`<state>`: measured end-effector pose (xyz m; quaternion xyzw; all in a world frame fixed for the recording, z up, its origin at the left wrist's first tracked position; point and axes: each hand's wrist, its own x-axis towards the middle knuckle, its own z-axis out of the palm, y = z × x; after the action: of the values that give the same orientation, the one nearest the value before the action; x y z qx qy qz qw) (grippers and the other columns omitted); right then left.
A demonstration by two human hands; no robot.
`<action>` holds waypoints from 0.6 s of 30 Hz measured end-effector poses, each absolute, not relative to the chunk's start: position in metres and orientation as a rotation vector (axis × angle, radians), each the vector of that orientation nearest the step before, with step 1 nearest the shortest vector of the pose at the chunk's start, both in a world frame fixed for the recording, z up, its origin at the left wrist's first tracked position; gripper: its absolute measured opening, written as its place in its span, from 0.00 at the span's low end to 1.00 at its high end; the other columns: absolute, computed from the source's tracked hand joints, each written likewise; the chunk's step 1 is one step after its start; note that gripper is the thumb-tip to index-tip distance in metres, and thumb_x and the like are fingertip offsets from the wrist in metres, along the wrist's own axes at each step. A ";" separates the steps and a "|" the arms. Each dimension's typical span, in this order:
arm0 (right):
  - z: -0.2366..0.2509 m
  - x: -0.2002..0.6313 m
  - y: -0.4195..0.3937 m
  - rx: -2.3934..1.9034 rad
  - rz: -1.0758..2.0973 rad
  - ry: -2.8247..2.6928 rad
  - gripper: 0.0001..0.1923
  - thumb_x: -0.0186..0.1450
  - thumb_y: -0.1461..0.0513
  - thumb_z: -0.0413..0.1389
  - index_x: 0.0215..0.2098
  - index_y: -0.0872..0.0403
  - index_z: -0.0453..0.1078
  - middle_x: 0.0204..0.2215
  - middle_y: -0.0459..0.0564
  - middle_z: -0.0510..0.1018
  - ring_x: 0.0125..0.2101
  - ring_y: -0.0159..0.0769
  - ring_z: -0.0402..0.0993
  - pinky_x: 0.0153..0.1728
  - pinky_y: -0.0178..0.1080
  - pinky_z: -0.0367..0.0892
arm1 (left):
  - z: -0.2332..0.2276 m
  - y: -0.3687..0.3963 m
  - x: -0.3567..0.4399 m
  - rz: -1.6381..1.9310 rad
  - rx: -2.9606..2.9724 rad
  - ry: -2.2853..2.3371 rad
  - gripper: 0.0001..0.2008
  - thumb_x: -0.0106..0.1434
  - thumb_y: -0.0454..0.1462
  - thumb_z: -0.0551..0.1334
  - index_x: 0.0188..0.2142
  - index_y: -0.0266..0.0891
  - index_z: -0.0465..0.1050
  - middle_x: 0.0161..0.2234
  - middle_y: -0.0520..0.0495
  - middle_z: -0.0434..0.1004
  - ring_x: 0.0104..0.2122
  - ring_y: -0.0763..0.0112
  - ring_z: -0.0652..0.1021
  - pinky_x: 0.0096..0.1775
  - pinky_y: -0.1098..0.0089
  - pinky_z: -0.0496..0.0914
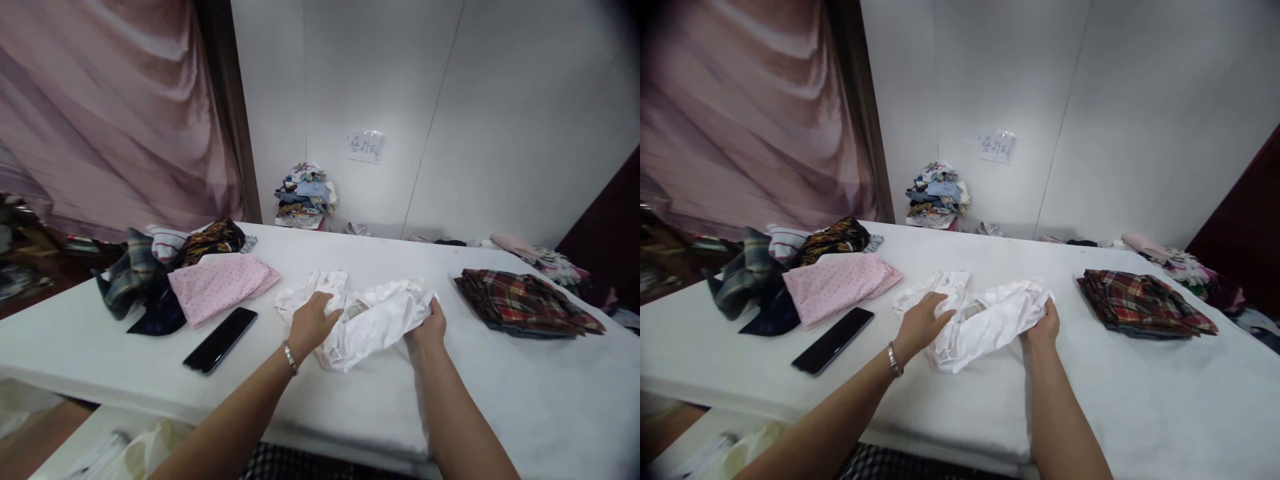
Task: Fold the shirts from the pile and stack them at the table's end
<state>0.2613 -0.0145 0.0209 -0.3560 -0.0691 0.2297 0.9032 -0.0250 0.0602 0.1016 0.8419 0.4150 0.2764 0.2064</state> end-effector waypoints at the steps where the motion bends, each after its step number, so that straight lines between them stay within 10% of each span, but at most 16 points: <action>1: 0.021 0.261 -0.014 -0.736 0.478 -0.146 0.09 0.60 0.58 0.54 0.37 0.51 0.72 0.33 0.45 0.81 0.40 0.38 0.78 0.46 0.43 0.74 | 0.098 0.064 -0.018 0.729 2.342 1.195 0.21 0.55 0.47 0.63 0.46 0.42 0.73 0.47 0.41 0.75 0.36 0.55 0.78 0.40 0.58 0.68; 7: 0.025 0.281 -0.024 -0.770 0.335 -0.196 0.07 0.59 0.58 0.54 0.34 0.50 0.70 0.34 0.45 0.80 0.42 0.41 0.77 0.47 0.47 0.73 | 0.090 0.110 -0.018 0.776 2.164 1.392 0.12 0.57 0.44 0.60 0.22 0.40 0.67 0.24 0.46 0.72 0.29 0.61 0.74 0.36 0.64 0.65; 12: 0.033 0.303 -0.037 -0.745 0.193 -0.087 0.09 0.60 0.56 0.50 0.36 0.49 0.67 0.42 0.48 0.78 0.48 0.43 0.74 0.52 0.51 0.70 | 0.119 0.155 -0.055 1.120 1.859 1.648 0.19 0.63 0.48 0.49 0.20 0.41 0.57 0.18 0.53 0.59 0.24 0.70 0.64 0.28 0.70 0.59; 18: 0.023 0.313 -0.037 -0.867 0.145 -0.155 0.15 0.60 0.50 0.47 0.39 0.49 0.65 0.46 0.51 0.75 0.50 0.45 0.72 0.50 0.55 0.69 | 0.092 0.142 -0.076 1.195 1.515 1.526 0.19 0.56 0.48 0.58 0.17 0.40 0.57 0.16 0.56 0.57 0.23 0.74 0.62 0.25 0.72 0.57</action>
<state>0.3128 -0.0365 0.0230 -0.4194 -0.0747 0.0703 0.9020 -0.0763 0.1419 0.0924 0.5804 0.5848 0.4578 0.3340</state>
